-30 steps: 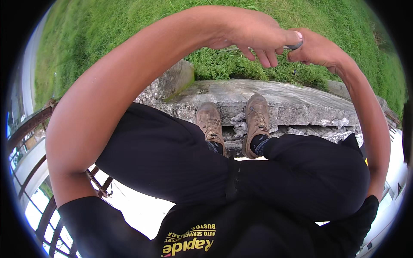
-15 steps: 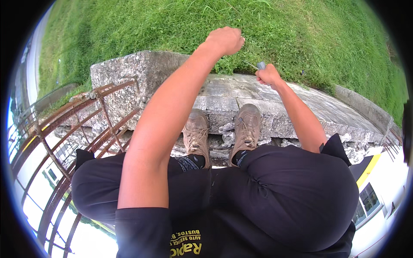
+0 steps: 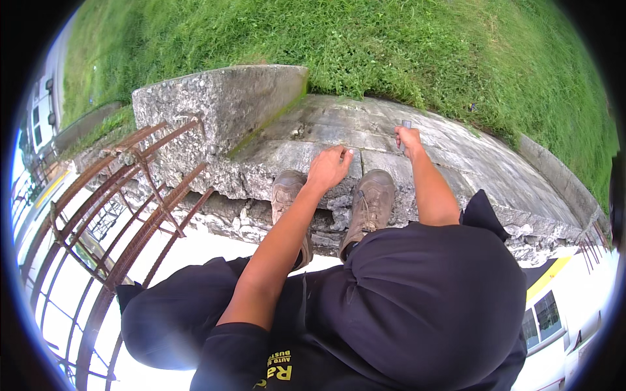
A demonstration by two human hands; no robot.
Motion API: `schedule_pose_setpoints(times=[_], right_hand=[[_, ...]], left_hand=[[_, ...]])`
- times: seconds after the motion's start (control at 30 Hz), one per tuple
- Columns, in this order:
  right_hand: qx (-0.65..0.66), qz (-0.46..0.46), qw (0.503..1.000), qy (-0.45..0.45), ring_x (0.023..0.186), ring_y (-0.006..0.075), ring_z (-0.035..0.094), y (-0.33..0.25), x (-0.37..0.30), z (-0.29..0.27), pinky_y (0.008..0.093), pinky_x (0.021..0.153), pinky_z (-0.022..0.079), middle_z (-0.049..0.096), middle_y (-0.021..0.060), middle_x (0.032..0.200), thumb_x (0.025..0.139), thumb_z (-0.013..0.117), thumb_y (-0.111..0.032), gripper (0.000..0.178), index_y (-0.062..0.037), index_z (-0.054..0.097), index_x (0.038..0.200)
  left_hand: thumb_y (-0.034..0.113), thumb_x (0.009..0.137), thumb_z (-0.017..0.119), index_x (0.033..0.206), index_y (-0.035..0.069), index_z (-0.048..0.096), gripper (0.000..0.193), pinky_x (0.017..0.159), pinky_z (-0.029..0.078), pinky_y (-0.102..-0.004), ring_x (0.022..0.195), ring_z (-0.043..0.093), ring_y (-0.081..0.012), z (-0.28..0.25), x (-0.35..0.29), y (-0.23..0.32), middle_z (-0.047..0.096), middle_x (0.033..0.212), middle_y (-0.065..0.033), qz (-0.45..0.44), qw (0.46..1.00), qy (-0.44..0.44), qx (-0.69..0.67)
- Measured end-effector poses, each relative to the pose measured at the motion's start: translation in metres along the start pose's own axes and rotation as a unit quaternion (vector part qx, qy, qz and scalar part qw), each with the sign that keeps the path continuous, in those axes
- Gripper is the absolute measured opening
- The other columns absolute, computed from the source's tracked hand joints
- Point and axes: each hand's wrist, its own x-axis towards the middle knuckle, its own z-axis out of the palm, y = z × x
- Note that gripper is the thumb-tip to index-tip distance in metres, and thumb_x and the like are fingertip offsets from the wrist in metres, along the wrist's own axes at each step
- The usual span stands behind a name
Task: The person uses a tape measure to measure the perimeter of a concrete area next to a grassy slope. They extend the tape along the edge, walk around the area, and retract the tape as they go.
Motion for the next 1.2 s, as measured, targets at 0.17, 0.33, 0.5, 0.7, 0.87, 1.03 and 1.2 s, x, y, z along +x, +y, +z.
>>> schedule_pose_setpoints(times=[0.17,0.33,0.5,0.7,0.87,1.03,1.2], right_hand=[[0.041,-0.006,0.996,-0.078,0.050,0.0144,0.050,-0.017,-0.001,0.035,0.0341,0.047,0.042,0.056,0.0043,0.066,0.083,0.068,-0.003,0.011,-0.0042,0.060,0.074],[0.216,0.013,0.960,-0.176,0.050,0.0122,0.048,-0.045,-0.021,0.071,0.0327,0.047,0.040,0.054,0.0009,0.064,0.084,0.066,-0.003,0.015,-0.0051,0.058,0.071],[0.056,-0.105,0.983,-0.141,0.050,0.0105,0.047,-0.103,-0.062,0.101,0.0312,0.047,0.036,0.053,-0.0001,0.062,0.084,0.066,-0.005,0.017,-0.0057,0.058,0.069],[-0.164,-0.166,0.967,-0.099,0.048,0.0113,0.047,-0.143,-0.071,0.087,0.0321,0.046,0.034,0.055,0.0029,0.061,0.081,0.068,-0.006,0.021,-0.0036,0.058,0.063],[-0.229,-0.170,0.955,-0.079,0.048,0.0121,0.048,-0.114,-0.092,0.077,0.0332,0.044,0.033,0.056,0.0046,0.060,0.079,0.068,-0.005,0.023,-0.0029,0.056,0.061],[-0.081,-0.106,0.986,-0.100,0.048,0.0123,0.049,-0.093,-0.080,0.079,0.0326,0.044,0.035,0.055,0.0035,0.060,0.080,0.067,-0.003,0.018,-0.0030,0.059,0.064],[-0.022,-0.050,0.989,-0.140,0.049,0.0147,0.052,-0.054,-0.053,0.114,0.0330,0.046,0.040,0.054,0.0024,0.061,0.082,0.066,-0.002,0.012,-0.0034,0.061,0.071]], left_hand=[[0.036,0.100,0.057,0.097,0.006,0.072,0.035,0.087,0.056,-0.0466,0.092,0.071,-0.0338,0.038,-0.002,-0.006,0.074,0.093,-0.0139,0.108,0.979,0.157,0.069],[0.029,0.094,0.062,0.088,0.006,0.069,0.024,0.080,0.056,-0.0449,0.083,0.070,-0.0310,0.041,-0.004,-0.006,0.072,0.086,-0.0111,0.120,0.967,0.211,0.074],[0.026,0.092,0.064,0.085,0.007,0.068,0.020,0.076,0.055,-0.0441,0.080,0.070,-0.0299,0.041,-0.003,-0.013,0.071,0.083,-0.0101,0.142,0.959,0.235,0.073],[0.023,0.090,0.066,0.080,0.009,0.066,0.018,0.071,0.054,-0.0437,0.076,0.069,-0.0290,0.044,-0.002,-0.011,0.069,0.078,-0.0078,0.161,0.945,0.272,0.079],[0.025,0.090,0.063,0.084,0.006,0.070,0.021,0.079,0.056,-0.0430,0.083,0.071,-0.0299,0.041,-0.005,-0.011,0.073,0.086,-0.0116,0.138,0.959,0.236,0.075],[0.026,0.091,0.063,0.086,0.006,0.071,0.022,0.080,0.056,-0.0434,0.084,0.071,-0.0303,0.038,-0.005,-0.007,0.074,0.087,-0.0118,0.135,0.963,0.219,0.085],[0.025,0.088,0.067,0.082,0.009,0.068,0.017,0.073,0.054,-0.0444,0.079,0.069,-0.0292,0.040,-0.002,-0.012,0.070,0.079,-0.0079,0.156,0.952,0.253,0.080]])
